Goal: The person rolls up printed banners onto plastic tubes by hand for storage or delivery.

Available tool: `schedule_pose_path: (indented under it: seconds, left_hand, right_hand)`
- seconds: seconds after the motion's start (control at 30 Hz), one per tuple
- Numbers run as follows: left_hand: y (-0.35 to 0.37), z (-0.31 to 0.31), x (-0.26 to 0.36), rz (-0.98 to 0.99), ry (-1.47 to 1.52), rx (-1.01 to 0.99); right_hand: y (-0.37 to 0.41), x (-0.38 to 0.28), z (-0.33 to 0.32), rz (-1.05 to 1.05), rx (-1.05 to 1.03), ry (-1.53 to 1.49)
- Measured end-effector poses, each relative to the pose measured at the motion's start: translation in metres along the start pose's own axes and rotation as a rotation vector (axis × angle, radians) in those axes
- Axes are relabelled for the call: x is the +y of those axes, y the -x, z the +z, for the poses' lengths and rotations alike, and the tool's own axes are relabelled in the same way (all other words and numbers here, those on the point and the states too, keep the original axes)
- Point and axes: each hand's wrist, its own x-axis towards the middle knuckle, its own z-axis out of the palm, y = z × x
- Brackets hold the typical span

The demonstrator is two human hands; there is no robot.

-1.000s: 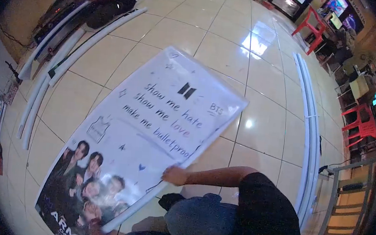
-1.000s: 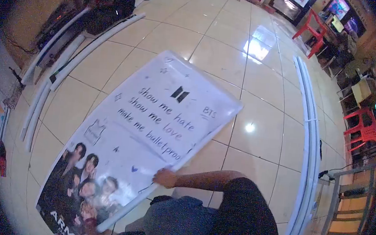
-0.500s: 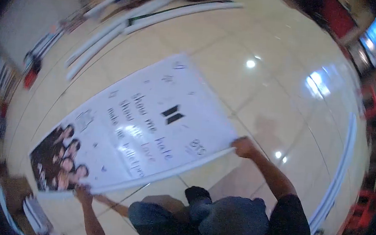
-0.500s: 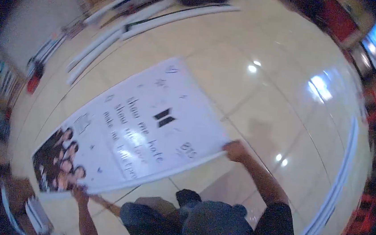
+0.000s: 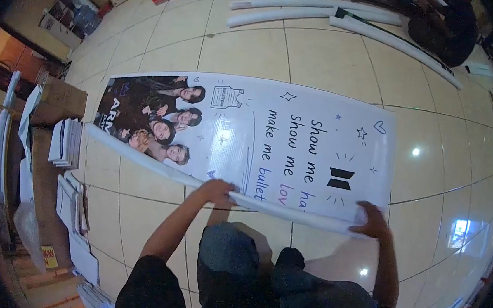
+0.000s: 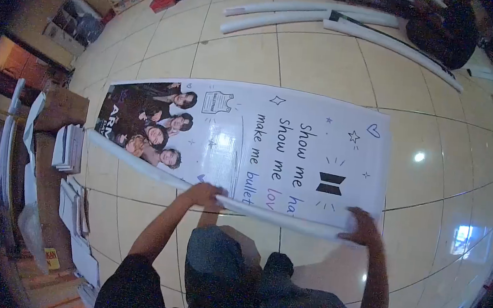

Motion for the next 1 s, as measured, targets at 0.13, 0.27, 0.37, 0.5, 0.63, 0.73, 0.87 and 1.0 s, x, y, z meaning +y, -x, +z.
schedule_pose_path:
  seconds: [0.13, 0.27, 0.37, 0.5, 0.63, 0.73, 0.87, 1.0]
  left_hand:
    - [-0.040, 0.000, -0.037, -0.016, -0.129, 0.305]
    - [0.030, -0.005, -0.053, 0.216, -0.113, 0.478]
    - [0.067, -0.002, -0.107, 0.101, -0.300, 0.534]
    - [0.086, 0.029, -0.163, -0.111, -0.404, 0.475]
    - [0.088, 0.013, -0.159, -0.081, -0.291, 0.343]
    - [0.096, -0.019, -0.180, -0.207, -0.233, 0.305]
    - [0.095, -0.016, -0.136, -0.127, -0.442, 0.329]
    - [0.094, -0.040, -0.153, -0.119, -0.042, 0.174]
  right_hand:
    - [-0.050, -0.059, 0.082, -0.245, -0.112, 0.331]
    - [-0.017, 0.073, 0.125, -0.244, 0.258, 0.379]
    - [0.024, 0.123, 0.012, -0.058, 0.070, 0.329]
    - [0.045, 0.152, -0.010, -0.125, 0.249, 0.588]
    - [-0.030, 0.074, -0.002, 0.118, -0.536, 0.506]
    - [-0.094, 0.072, -0.042, 0.246, -0.630, 0.335]
    - [-0.074, 0.012, -0.009, -0.393, -0.219, 0.441]
    - [-0.082, 0.014, -0.014, -0.123, -0.481, 0.380]
